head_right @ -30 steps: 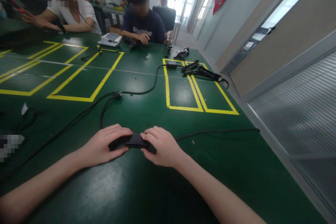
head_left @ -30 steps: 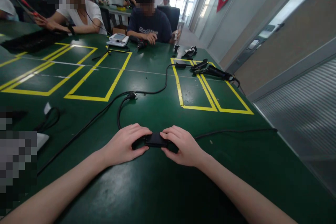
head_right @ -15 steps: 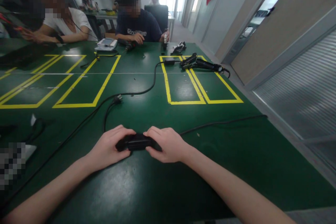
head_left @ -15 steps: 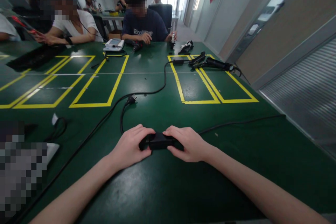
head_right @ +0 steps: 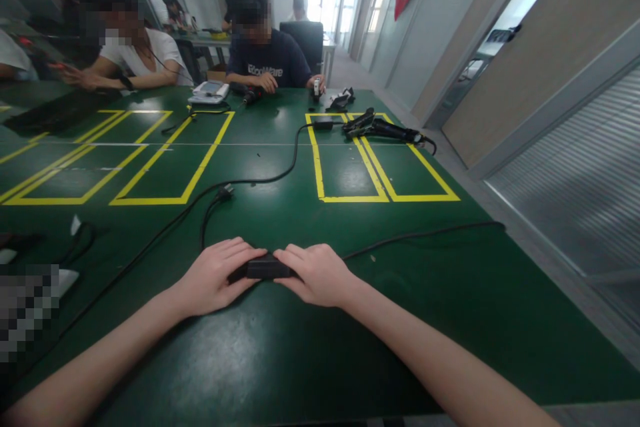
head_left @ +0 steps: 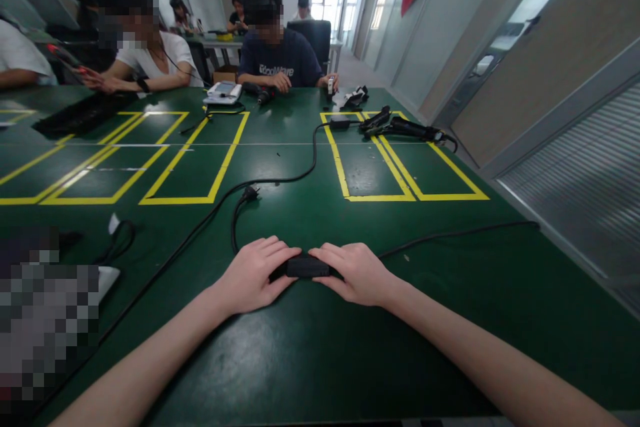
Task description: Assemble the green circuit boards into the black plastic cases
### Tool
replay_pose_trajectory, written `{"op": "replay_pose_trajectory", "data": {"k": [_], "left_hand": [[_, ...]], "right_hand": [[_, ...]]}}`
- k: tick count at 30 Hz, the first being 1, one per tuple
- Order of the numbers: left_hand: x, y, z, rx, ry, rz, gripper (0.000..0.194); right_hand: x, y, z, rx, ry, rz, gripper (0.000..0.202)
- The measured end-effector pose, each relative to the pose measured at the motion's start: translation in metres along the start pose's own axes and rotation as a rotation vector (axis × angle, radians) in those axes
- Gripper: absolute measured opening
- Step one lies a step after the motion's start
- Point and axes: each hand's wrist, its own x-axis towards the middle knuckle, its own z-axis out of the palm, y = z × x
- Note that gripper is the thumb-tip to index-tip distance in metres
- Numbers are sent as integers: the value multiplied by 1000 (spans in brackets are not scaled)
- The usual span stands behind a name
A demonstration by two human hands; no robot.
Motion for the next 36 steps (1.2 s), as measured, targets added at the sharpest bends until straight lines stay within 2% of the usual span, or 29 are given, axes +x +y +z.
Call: {"op": "replay_pose_trajectory", "data": {"k": [4,9,14,19,21,24,25,27,29,31,34,36], "left_hand": [[1,4,1,51,50,45,35],[0,8,2,62,43,44,32],[-1,11,7,67,63,42,42],[-2,16,9,82,73,57,34],[-2,20,7,20,80,6,38],[1,27,1,-183,19,-161,59],[2,29,-1,-261,-23,-226,57],[5,33,-7,-397,-116,-336,39],[7,33,-9,-469,-147,-386,36],[6,32,-8,-442,-96,-378,30],[2,29,-3,-262,-12,-280,29],[1,28,0,-135,17,-186,29]], "right_hand": [[0,0,0,-36,42,0,34],[0,1,-2,-51,55,-25,37],[0,0,-5,-122,92,-90,31],[-2,1,-8,-103,159,-114,36],[-4,1,-11,-158,179,-171,33],[-4,0,-16,-281,253,-274,29],[-4,0,-17,-309,283,-304,29],[-3,-2,-19,-340,320,-340,29],[-2,-3,-20,-328,298,-345,27],[-2,-3,-20,-250,210,-317,29],[-1,-4,-17,-41,70,-172,59],[-1,-3,-14,63,4,-57,51]]}}
